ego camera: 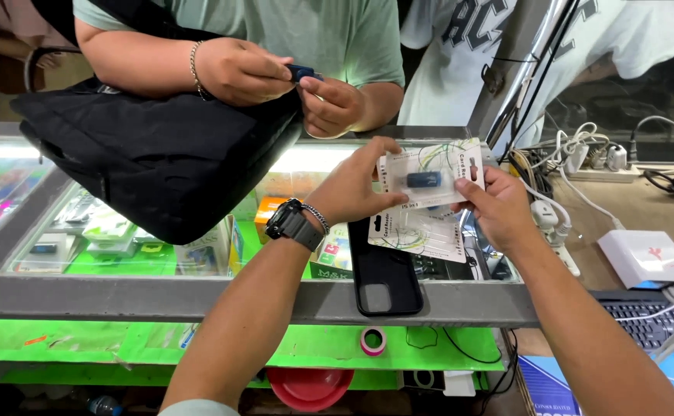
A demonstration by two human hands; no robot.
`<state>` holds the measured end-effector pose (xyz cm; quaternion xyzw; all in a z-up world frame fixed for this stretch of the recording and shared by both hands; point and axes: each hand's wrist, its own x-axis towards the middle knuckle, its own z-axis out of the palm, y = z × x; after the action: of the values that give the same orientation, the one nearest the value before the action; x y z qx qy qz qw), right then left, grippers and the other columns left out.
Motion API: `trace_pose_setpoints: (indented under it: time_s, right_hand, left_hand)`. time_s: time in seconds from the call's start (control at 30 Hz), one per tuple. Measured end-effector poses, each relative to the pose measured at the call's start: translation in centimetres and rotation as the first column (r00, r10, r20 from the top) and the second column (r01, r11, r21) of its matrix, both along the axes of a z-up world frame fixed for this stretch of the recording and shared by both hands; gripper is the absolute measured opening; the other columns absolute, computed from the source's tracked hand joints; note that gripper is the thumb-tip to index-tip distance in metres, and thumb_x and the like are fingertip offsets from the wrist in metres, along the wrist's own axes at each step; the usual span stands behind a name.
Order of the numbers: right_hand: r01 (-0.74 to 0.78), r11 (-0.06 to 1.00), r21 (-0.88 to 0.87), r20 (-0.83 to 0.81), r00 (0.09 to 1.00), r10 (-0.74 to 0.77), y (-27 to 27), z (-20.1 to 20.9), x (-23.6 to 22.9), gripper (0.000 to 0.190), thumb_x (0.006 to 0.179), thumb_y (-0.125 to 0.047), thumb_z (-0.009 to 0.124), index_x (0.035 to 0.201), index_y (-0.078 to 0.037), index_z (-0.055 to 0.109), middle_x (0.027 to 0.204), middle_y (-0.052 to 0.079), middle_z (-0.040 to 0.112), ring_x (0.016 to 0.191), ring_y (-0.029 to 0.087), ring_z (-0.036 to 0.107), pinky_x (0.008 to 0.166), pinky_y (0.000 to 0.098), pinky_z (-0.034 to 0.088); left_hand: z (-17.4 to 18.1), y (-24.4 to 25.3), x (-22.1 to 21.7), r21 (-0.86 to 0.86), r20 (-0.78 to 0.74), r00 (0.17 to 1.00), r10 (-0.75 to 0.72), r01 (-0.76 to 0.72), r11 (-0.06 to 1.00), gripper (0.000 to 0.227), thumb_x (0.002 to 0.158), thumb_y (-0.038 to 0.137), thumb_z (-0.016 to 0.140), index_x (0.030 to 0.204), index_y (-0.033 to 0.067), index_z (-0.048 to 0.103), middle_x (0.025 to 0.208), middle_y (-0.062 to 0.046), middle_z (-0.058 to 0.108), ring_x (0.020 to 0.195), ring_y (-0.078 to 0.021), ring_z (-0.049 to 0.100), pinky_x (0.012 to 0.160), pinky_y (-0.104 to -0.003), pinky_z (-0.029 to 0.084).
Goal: The person inspects a mobile phone screen, selects a packaged card reader from a display wall, and then shows it to customers at a service counter.
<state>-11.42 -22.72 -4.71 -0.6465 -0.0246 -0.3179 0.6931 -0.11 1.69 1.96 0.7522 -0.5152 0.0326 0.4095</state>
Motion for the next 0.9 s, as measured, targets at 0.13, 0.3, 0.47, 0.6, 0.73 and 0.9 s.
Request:
trace_pose_setpoints:
  time_s: [0.13,0.3,0.47,0.6,0.73,0.9]
  right_hand:
    - [-0.027,1.0,-0.008,-0.044,0.999,0.027,-1.0,-0.6,0.5,0.018,0.095,-0.001,0.069,0.109,0.007,0.06,0.093,0.02,0.071,0.069,0.026,0.074,0.06,0.0361,0.065]
    - [-0.05,0.999,-0.002,-0.057,0.997,0.049,-0.1,0.1,-0.3,0.018,0.091,0.0,0.069,0.107,0.005,0.062,0.091,0.021,0.072,0.071,0.028,0.075,0.059,0.0376,0.064]
    - [-0.059,0.997,0.052,-0.067,0.996,0.062,0.0,0.3,-0.3,0.017,0.093,-0.003,0.066,0.108,0.006,0.064,0.092,0.022,0.074,0.072,0.028,0.076,0.057,0.0396,0.065]
    - [-0.05,0.991,0.128,-0.069,0.996,0.06,-1.1,-1.0,0.4,0.019,0.096,-0.005,0.061,0.109,0.007,0.065,0.093,0.022,0.074,0.071,0.028,0.076,0.057,0.0392,0.065]
    - [0.006,0.982,0.19,-0.088,0.996,0.011,-0.2,-0.3,-0.1,0.021,0.095,-0.002,0.061,0.114,0.008,0.066,0.103,0.023,0.074,0.086,0.029,0.077,0.072,0.0367,0.065]
    - [0.009,0.983,0.184,-0.111,0.994,0.012,-0.1,-0.1,-0.2,0.022,0.096,-0.001,0.06,0.114,0.009,0.067,0.101,0.024,0.074,0.085,0.029,0.077,0.076,0.0367,0.064]
  left_hand:
    - [0.1,0.1,0.5,-0.01,0.049,0.998,-0.046,0.047,0.999,0.053,0.08,0.022,0.087,0.121,0.0151,0.054,0.113,-0.018,0.065,0.095,-0.0368,0.07,0.088,-0.048,0.056]
    - [-0.6,-0.2,1.3,-0.043,0.019,0.997,-0.074,0.075,0.996,0.049,0.079,0.021,0.088,0.12,0.0157,0.063,0.116,-0.016,0.067,0.099,-0.0336,0.068,0.089,-0.048,0.057]
    - [-0.6,-0.5,1.1,-0.067,0.015,0.996,-0.084,0.085,0.994,0.042,0.079,0.019,0.088,0.117,0.0167,0.069,0.117,-0.014,0.067,0.105,-0.0357,0.068,0.092,-0.05,0.057]
    - [-0.9,-0.6,1.4,-0.076,-0.003,0.995,-0.1,0.099,0.992,0.038,0.08,0.019,0.088,0.115,0.0162,0.073,0.118,-0.014,0.066,0.109,-0.0379,0.067,0.094,-0.052,0.057]
    - [-0.7,-0.6,1.3,-0.072,-0.026,0.993,-0.113,0.111,0.991,0.038,0.08,0.017,0.089,0.114,0.0141,0.073,0.116,-0.016,0.067,0.108,-0.0388,0.067,0.093,-0.051,0.057]
    - [-1.0,-0.6,1.5,-0.09,-0.001,0.993,-0.116,0.116,0.989,0.038,0.079,0.017,0.089,0.114,0.0149,0.074,0.116,-0.014,0.066,0.109,-0.0388,0.067,0.094,-0.053,0.057]
